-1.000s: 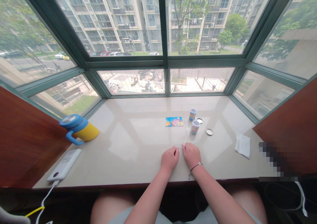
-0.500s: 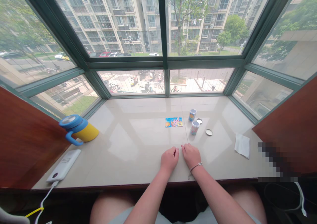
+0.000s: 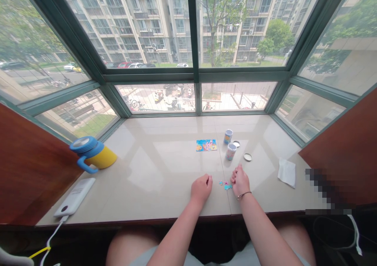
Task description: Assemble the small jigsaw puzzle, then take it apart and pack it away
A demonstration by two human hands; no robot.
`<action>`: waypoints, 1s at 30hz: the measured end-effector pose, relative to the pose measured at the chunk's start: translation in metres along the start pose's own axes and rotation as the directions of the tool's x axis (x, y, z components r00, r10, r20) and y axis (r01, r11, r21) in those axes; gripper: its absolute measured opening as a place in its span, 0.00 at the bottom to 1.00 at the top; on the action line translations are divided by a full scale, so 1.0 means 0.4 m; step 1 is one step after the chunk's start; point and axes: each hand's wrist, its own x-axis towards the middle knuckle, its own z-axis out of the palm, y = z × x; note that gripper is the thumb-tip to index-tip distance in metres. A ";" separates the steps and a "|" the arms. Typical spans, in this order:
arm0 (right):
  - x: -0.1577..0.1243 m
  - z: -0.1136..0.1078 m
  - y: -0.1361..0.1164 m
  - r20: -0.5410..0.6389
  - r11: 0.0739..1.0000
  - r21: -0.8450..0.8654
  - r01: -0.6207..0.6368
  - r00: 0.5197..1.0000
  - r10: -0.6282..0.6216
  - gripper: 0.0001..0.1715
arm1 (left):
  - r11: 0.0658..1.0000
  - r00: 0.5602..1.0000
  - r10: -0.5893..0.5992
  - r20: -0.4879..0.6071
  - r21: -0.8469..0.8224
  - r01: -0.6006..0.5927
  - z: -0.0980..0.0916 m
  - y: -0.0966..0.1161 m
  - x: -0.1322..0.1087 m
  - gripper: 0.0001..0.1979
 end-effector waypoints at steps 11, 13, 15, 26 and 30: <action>0.090 -0.061 -0.079 0.037 0.899 0.365 -0.242 0.969 0.245 0.12 | 1.000 1.000 0.026 -0.015 -0.001 -0.026 0.010 -0.007 0.003 0.20; 0.110 -0.041 -0.117 0.024 0.907 0.372 -0.196 0.979 0.202 0.14 | 1.000 1.000 0.021 -0.009 -0.002 -0.021 0.011 -0.007 0.002 0.20; 0.133 -0.010 -0.166 -0.012 0.930 0.359 -0.080 0.996 0.090 0.17 | 1.000 1.000 0.009 0.001 -0.003 -0.009 0.008 -0.005 0.002 0.20; 0.272 0.164 -0.329 0.059 0.888 0.004 0.460 0.887 -0.459 0.35 | 1.000 1.000 -0.009 0.005 0.005 0.009 -0.003 0.005 0.002 0.20; 0.280 0.170 -0.306 0.082 0.888 -0.071 0.455 0.889 -0.450 0.39 | 1.000 1.000 0.007 0.002 0.005 -0.007 -0.002 0.001 0.002 0.21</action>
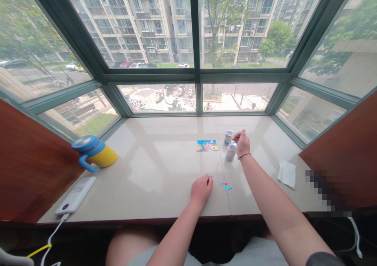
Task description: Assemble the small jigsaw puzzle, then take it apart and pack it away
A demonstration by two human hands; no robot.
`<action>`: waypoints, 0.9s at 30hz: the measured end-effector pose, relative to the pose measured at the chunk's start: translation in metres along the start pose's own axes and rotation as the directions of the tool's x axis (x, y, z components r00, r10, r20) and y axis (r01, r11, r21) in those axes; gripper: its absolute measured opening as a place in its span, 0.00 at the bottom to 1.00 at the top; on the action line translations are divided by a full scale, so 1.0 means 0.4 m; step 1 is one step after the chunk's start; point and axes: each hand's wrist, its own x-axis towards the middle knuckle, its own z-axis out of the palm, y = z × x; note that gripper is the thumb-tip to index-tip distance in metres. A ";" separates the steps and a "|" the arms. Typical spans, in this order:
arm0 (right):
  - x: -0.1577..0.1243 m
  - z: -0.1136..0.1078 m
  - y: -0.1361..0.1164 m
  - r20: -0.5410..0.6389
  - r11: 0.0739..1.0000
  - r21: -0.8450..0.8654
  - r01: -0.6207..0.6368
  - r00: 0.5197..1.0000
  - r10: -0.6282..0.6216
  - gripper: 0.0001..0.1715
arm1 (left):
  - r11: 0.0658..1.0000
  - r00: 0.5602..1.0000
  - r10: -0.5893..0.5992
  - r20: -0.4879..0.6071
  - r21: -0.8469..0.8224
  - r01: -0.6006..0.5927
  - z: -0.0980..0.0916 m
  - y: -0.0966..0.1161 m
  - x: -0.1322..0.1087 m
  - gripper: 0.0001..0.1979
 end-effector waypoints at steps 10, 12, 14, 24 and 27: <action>-0.041 -0.019 -0.007 0.008 0.997 0.068 0.044 0.999 -0.044 0.40 | 1.000 1.000 0.000 0.011 -0.002 0.000 0.001 0.000 0.002 0.21; -0.068 -0.041 -0.015 -0.039 0.995 -0.063 0.077 0.996 -0.079 0.39 | 1.000 1.000 0.006 0.006 -0.005 -0.006 0.001 -0.001 0.002 0.21; -0.107 -0.074 -0.020 -0.020 0.962 -0.251 0.103 0.994 -0.112 0.35 | 1.000 1.000 0.004 0.000 -0.006 -0.004 0.003 -0.003 0.001 0.22; -0.338 -0.235 0.005 0.735 0.589 -0.650 0.480 0.593 0.329 0.25 | 1.000 1.000 -0.006 -0.005 -0.008 0.005 0.013 -0.004 0.003 0.20; -0.370 -0.231 0.029 0.748 0.519 -0.658 0.545 0.555 0.365 0.24 | 1.000 1.000 -0.010 0.000 0.002 0.010 0.011 -0.002 0.001 0.20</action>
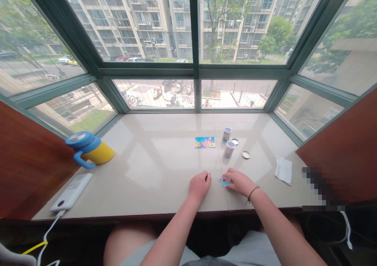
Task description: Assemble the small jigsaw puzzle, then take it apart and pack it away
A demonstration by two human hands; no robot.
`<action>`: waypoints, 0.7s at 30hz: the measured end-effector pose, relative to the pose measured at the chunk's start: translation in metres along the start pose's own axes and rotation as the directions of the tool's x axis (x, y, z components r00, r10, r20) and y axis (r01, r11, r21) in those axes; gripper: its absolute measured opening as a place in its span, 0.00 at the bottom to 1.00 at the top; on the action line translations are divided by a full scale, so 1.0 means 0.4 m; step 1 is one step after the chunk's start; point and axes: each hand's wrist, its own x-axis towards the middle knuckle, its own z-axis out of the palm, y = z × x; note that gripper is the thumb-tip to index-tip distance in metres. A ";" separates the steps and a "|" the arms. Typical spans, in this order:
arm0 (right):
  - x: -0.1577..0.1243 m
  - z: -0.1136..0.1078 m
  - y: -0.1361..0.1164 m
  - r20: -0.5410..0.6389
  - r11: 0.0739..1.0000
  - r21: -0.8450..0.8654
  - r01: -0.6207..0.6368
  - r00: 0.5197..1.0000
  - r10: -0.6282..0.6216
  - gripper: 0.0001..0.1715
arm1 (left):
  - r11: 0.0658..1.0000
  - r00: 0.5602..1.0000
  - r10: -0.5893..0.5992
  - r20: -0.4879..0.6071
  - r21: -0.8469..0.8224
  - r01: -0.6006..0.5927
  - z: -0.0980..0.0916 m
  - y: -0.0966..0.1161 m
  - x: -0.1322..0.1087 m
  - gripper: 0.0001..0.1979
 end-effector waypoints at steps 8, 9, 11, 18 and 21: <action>0.033 0.037 -0.016 0.008 0.995 -0.042 -0.090 0.996 0.090 0.13 | 0.999 1.000 0.022 0.010 -0.039 -0.021 -0.002 0.001 -0.001 0.17; 0.036 0.037 -0.015 0.016 0.994 -0.029 -0.106 0.994 0.106 0.14 | 0.998 1.000 0.023 0.017 -0.054 -0.022 -0.003 0.002 -0.002 0.16; 0.040 0.036 -0.016 0.021 0.992 0.005 -0.129 0.991 0.129 0.16 | 0.996 0.999 0.025 0.035 -0.082 -0.022 -0.005 0.003 -0.002 0.14; 0.033 0.044 -0.032 -0.014 0.989 0.082 -0.126 0.992 0.128 0.06 | 0.996 0.996 0.009 0.084 -0.091 -0.001 -0.019 0.009 -0.003 0.13; 0.024 0.041 -0.041 -0.038 0.982 0.133 -0.133 0.990 0.139 0.05 | 0.997 0.997 -0.002 0.083 -0.079 0.008 -0.019 0.011 -0.002 0.14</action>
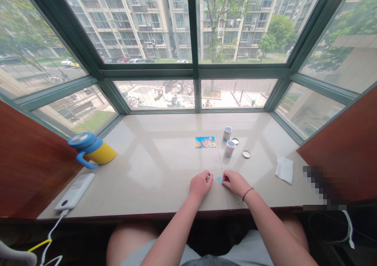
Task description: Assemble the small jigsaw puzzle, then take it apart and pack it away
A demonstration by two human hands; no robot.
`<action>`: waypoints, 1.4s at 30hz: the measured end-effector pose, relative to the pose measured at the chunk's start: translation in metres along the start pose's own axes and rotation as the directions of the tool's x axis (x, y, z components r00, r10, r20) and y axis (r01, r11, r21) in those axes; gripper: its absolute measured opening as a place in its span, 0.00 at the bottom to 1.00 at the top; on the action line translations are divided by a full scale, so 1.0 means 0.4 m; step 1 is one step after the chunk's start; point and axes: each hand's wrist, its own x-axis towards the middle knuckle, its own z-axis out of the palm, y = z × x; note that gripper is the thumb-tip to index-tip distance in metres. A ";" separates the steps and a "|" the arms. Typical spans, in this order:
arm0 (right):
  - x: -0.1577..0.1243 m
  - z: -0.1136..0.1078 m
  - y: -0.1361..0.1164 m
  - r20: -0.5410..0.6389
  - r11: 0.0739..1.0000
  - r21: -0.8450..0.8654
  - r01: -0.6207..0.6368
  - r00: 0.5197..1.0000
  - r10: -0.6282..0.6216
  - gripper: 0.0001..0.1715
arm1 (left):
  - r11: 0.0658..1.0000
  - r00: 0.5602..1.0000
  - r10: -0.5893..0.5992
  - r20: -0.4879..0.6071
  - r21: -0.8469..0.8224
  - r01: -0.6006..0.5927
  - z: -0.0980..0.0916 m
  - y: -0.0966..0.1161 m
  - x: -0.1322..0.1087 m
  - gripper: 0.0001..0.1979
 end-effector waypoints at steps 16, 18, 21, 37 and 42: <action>-0.001 -0.005 0.007 -0.100 0.969 0.233 -0.078 0.990 0.104 0.06 | 1.000 1.000 -0.001 -0.029 0.014 0.002 0.012 -0.007 0.002 0.13; -0.007 -0.007 0.011 -0.050 0.973 0.208 -0.104 0.992 0.117 0.06 | 1.000 0.999 0.011 -0.038 0.014 -0.011 0.014 -0.008 0.002 0.13; -0.010 -0.004 0.015 0.002 0.982 0.139 -0.130 0.991 0.131 0.04 | 1.000 0.999 0.008 -0.036 0.018 -0.008 0.013 -0.006 0.002 0.13; -0.005 0.013 -0.009 -0.028 0.985 -0.141 -0.103 0.995 0.100 0.02 | 1.000 1.000 -0.016 -0.004 0.026 0.016 -0.008 0.014 -0.004 0.13; -0.035 0.018 -0.025 0.036 0.980 -0.195 0.041 0.999 -0.034 0.07 | 0.999 1.000 -0.023 0.001 0.037 0.023 -0.007 0.011 -0.004 0.13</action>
